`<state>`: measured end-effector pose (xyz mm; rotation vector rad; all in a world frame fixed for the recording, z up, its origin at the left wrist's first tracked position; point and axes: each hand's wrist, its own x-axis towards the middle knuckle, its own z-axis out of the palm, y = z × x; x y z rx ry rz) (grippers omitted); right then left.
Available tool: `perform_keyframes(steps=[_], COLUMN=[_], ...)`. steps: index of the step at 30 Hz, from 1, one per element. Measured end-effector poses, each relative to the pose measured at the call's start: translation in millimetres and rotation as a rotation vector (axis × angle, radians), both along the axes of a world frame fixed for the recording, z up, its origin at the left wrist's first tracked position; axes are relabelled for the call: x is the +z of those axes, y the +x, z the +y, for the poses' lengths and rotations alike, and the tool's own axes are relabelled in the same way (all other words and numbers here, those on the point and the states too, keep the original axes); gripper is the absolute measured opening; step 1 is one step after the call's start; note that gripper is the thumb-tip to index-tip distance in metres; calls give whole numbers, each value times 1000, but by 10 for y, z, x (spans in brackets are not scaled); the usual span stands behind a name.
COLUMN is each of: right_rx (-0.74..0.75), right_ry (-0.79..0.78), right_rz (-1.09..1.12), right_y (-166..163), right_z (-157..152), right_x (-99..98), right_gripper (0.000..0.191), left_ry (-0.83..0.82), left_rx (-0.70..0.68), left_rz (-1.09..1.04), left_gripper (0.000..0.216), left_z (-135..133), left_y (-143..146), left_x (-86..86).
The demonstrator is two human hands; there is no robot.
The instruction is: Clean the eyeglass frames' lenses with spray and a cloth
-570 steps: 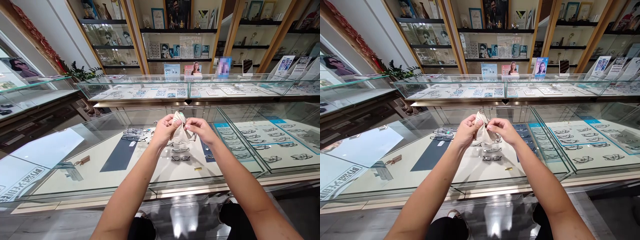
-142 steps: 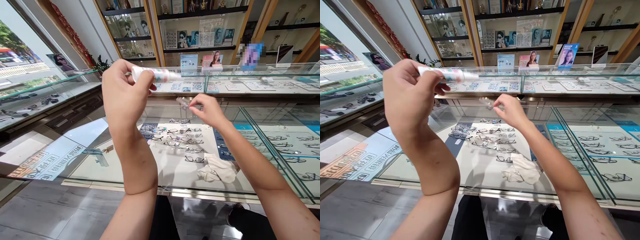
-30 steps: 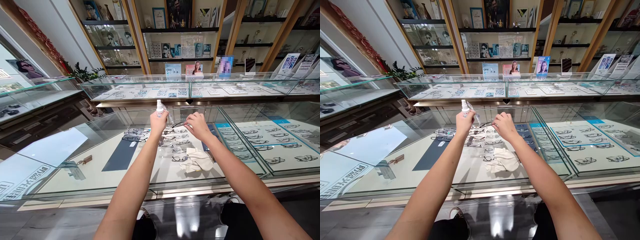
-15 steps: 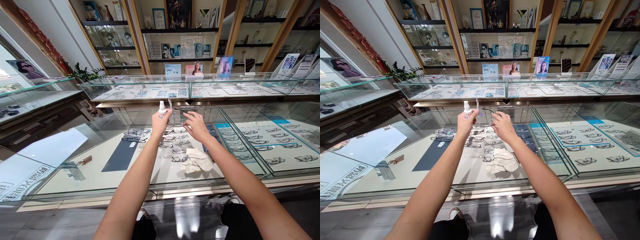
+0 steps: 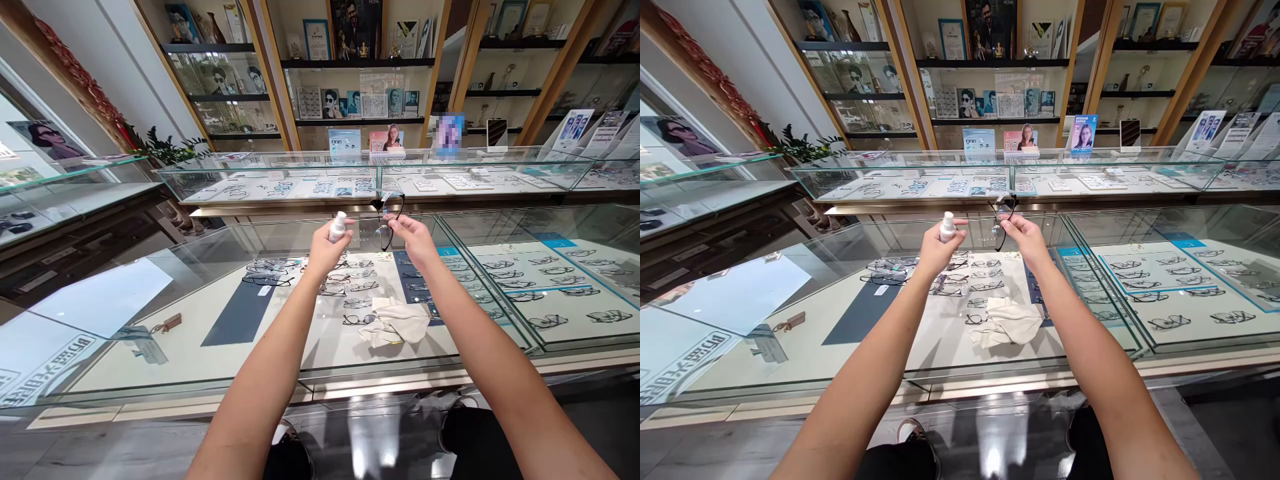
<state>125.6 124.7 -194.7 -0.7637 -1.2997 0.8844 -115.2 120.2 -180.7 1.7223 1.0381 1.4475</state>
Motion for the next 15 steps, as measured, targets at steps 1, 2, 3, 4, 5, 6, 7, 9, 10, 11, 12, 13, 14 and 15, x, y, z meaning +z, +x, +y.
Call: perform_keyframes(steps=[1,2,3,4,5,6,7,9,10,11,12,13,14,15], right_rx=[54,94,126,155,182,207,231,270,282,288,285,275,262,249], right_ry=[-46,-85,-119,-149,-174,-196,-214,-245,-255,-264,-269,-271,-271,-269], right_rz=[79,142,194,240,280,316,345,393,416,442,470,499,528,556], right_y=[6,9,9,6,2,-3,-8,-11,-8,0,11,26,44,63], right_z=[-7,-15,-22,-28,-32,-34,-33,-26,-18,-9,2,15,28,40], right_x=[22,37,45,47,44,37,30,15,10,7,7,8,12,16], right_gripper=[37,36,35,33,31,29,27,25,25,25,25,24,22,21], left_ry=[6,14,25,38,51,61,69,94,109,123,135,140,138,131], left_rx=[-55,-107,-149,-179,-202,-217,-228,-238,-238,-234,-226,-217,-208,-202], left_rz=[66,128,179,219,250,275,298,341,361,381,399,416,427,432], left_gripper=[44,48,50,50,48,47,45,44,43,42,41,39,38,37], left_z=[-29,-56,-80,-99,-114,-123,-127,-119,-109,-97,-84,-73,-66,-63], left_y=[20,44,71,98,125,149,169,196,204,210,215,220,225,231], left_x=[-4,-10,-19,-30,-43,-59,-76,-118,-141,-164,-187,-207,-223,-234])
